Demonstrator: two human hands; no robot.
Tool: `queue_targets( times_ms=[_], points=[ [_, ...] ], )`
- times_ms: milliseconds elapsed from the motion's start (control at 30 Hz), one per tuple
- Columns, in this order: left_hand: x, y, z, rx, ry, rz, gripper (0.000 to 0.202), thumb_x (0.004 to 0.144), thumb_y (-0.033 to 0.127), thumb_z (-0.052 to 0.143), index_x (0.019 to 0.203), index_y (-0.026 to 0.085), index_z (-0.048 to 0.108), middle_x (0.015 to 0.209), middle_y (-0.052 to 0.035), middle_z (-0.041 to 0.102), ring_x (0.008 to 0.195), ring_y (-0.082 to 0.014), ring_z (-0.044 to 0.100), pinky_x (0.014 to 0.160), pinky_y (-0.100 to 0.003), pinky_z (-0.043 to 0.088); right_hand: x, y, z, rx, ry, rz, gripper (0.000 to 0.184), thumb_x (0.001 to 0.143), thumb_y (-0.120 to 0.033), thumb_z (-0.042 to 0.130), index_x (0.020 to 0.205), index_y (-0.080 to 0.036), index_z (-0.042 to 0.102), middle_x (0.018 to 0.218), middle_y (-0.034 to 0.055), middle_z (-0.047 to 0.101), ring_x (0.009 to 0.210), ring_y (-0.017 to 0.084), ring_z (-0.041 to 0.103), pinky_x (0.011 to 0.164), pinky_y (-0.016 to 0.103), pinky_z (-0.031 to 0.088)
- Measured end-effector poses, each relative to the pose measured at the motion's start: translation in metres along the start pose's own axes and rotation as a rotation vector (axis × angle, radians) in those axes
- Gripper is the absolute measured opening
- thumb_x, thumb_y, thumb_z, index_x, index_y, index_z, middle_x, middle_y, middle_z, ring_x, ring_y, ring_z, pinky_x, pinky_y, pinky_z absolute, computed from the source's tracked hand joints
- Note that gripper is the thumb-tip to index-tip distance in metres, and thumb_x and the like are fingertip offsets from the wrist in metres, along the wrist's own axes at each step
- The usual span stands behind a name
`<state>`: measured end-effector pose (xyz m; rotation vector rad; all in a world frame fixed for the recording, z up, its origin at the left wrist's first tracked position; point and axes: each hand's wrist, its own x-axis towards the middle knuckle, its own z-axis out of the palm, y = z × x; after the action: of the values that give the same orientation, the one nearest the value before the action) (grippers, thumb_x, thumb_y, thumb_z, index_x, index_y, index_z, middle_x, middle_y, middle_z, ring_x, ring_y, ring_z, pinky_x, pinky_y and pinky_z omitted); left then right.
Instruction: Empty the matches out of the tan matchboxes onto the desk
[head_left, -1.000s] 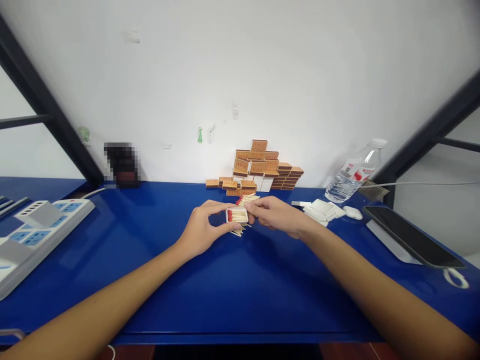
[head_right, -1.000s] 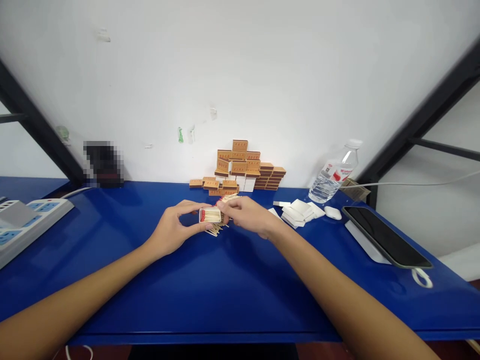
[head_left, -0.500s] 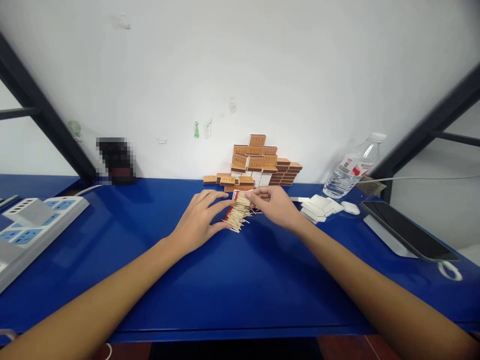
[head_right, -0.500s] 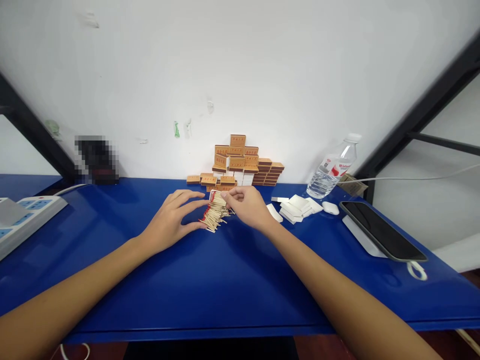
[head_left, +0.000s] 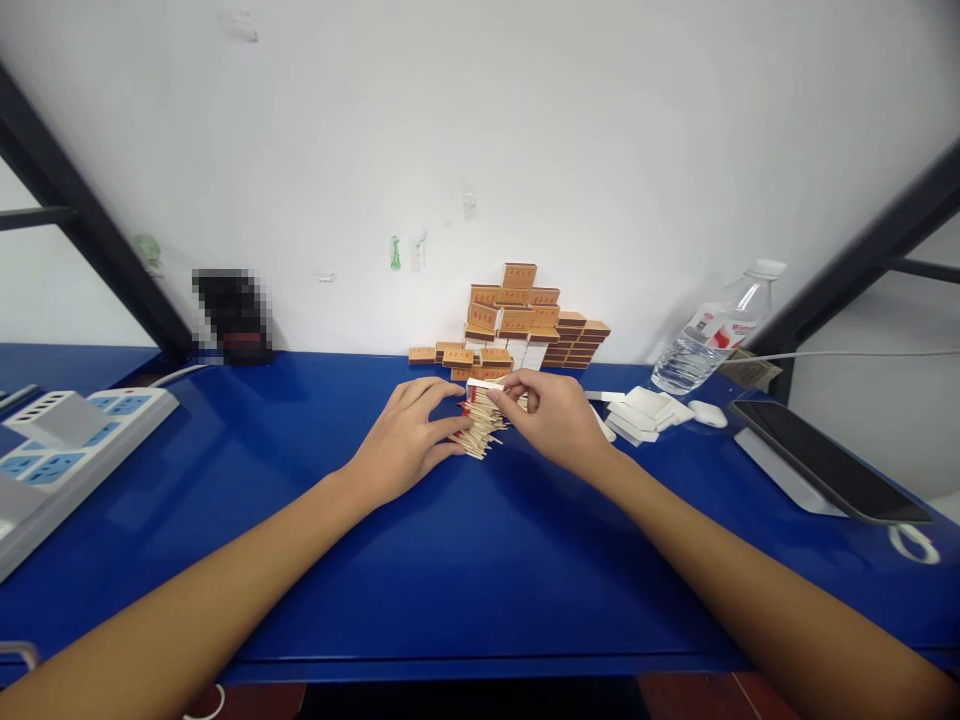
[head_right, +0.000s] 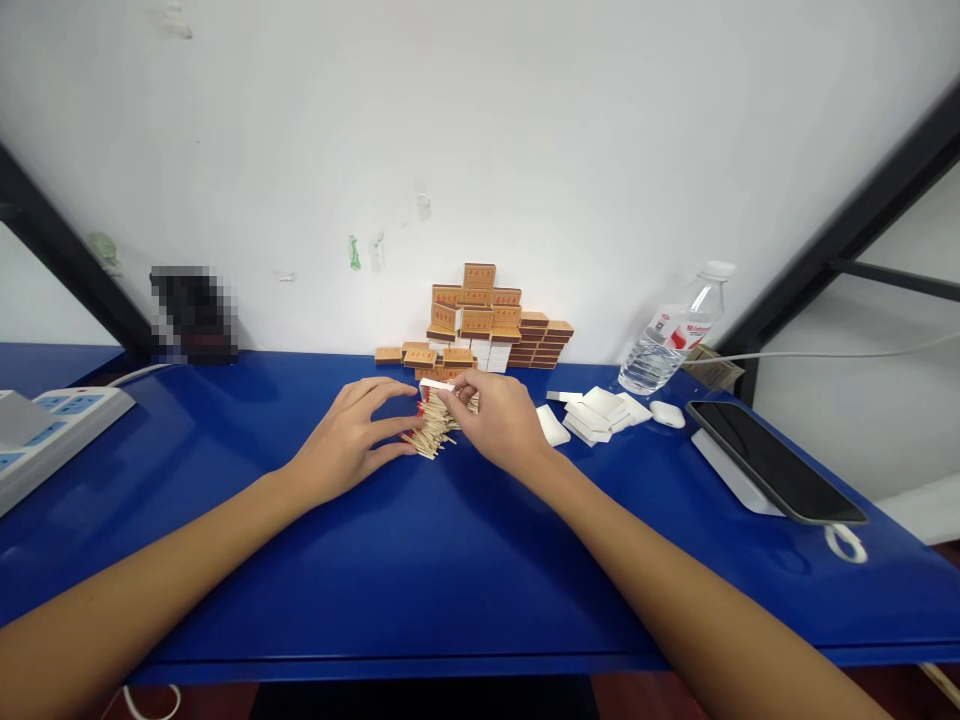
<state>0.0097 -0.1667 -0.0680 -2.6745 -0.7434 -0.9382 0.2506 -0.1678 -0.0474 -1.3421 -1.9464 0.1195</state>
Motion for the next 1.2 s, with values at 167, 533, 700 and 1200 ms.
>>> queue_targets(
  times_ms=[167, 533, 700, 1200],
  points=[
    [0.0, 0.001, 0.0, -0.011, 0.011, -0.005, 0.029, 0.094, 0.031, 0.075, 0.121, 0.02, 0.069, 0.134, -0.0113, 0.064, 0.127, -0.0302, 0.056, 0.105, -0.05, 0.047, -0.003, 0.002, 0.0, -0.098, 0.071, -0.212, 0.018, 0.099, -0.034, 0.065, 0.091, -0.019, 0.072, 0.079, 0.0019, 0.073, 0.066, 0.016, 0.061, 0.063, 0.03, 0.041],
    [0.001, 0.0, -0.001, -0.011, -0.008, -0.024, 0.027, 0.094, 0.031, 0.075, 0.119, 0.02, 0.068, 0.131, -0.0114, 0.065, 0.126, -0.0304, 0.057, 0.104, -0.049, 0.047, 0.001, -0.003, -0.02, -0.322, 0.34, -0.451, 0.017, 0.104, -0.03, 0.061, 0.108, -0.018, 0.073, 0.088, 0.0056, 0.078, 0.08, 0.019, 0.071, 0.07, 0.032, 0.049],
    [0.001, 0.0, -0.001, -0.02, -0.012, -0.032, 0.025, 0.095, 0.029, 0.074, 0.117, 0.021, 0.068, 0.13, -0.0109, 0.065, 0.127, -0.0301, 0.056, 0.105, -0.049, 0.046, 0.003, 0.0, -0.025, -0.277, 0.382, -0.434, 0.017, 0.103, -0.03, 0.062, 0.111, -0.02, 0.073, 0.091, 0.0054, 0.079, 0.075, 0.018, 0.068, 0.071, 0.032, 0.048],
    [0.001, 0.009, -0.005, -0.139, -0.126, 0.02, 0.013, 0.1, 0.026, 0.066, 0.104, 0.027, 0.079, 0.14, -0.009, 0.061, 0.135, -0.0309, 0.051, 0.109, -0.054, 0.045, 0.017, 0.031, -0.025, -0.103, 0.213, -0.035, 0.023, 0.093, -0.04, 0.065, 0.087, -0.021, 0.074, 0.07, 0.0023, 0.072, 0.059, 0.017, 0.06, 0.063, 0.031, 0.043]
  ],
)
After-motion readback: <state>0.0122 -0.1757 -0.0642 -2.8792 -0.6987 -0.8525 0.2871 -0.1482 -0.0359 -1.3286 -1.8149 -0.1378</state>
